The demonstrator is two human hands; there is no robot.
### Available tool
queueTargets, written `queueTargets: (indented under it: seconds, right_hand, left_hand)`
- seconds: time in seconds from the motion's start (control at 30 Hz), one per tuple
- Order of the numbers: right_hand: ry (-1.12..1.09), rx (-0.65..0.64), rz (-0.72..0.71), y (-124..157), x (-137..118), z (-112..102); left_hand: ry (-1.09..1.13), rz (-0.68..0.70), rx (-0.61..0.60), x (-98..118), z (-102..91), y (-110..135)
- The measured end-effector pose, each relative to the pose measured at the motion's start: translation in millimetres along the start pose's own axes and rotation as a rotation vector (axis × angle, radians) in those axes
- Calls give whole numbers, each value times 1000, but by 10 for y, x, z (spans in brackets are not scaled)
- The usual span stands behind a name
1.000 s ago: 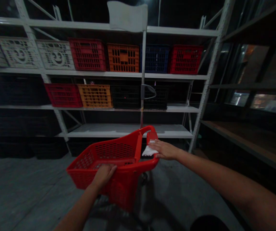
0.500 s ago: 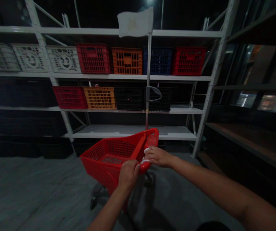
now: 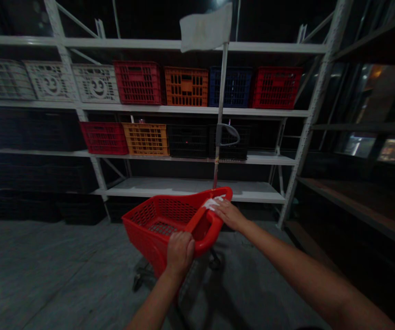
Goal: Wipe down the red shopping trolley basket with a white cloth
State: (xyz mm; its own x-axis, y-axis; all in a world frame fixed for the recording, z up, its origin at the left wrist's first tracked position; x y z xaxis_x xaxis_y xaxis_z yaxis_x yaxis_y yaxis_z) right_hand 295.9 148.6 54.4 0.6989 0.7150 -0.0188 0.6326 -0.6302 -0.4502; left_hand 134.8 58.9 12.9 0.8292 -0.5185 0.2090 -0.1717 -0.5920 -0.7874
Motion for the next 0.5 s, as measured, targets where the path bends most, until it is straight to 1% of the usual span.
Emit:
queueTargets:
  seconds: [0.07,0.1,0.13,0.17,0.2,0.27,0.3,0.37,0.43,0.5]
  right_hand:
    - [-34,32,-117,148,-263,21]
    - [-37,36,-164,205,-343,33]
    - [-31,35,-190,241,-371,44]
    - [-18,34,-187,248,-343,50]
    - [-1,37,-155,227,-259,48]
    - [23,36,-24,116,22,34]
    - [24,16,53,38,185,33]
    - [13,-65,170,-137,463,57]
    - [2,-159,214,-319,627,90]
    - [-6,-224,216,-489,681,109]
  left_hand:
    - [18,-4,3,-35,-24,21]
    - [31,-8,4,-57,-36,32]
    - [45,-11,10,-78,-52,44]
    - [60,-13,18,-99,-68,55]
    - [73,-15,30,-118,-87,66]
    - [93,-14,60,-142,-126,83]
    - [101,-9,78,-144,-146,91]
    - [107,0,101,-138,-174,104]
    - [105,8,103,-125,-182,114]
    - [97,0,91,-126,-173,120]
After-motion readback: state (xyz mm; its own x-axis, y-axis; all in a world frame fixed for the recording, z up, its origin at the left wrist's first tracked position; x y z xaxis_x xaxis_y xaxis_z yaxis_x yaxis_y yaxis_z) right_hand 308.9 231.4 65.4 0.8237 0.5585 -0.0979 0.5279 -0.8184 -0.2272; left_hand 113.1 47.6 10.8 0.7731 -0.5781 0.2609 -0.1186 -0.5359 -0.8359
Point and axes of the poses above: each hand's wrist, its own y-axis away from the middle knuckle, its own z-axis out of the palm, x = y × z, the point moved 7 cm from there along -y, towards the middle knuckle, and after that the axes turned 5 degrees about y, right-handed, at the moved point
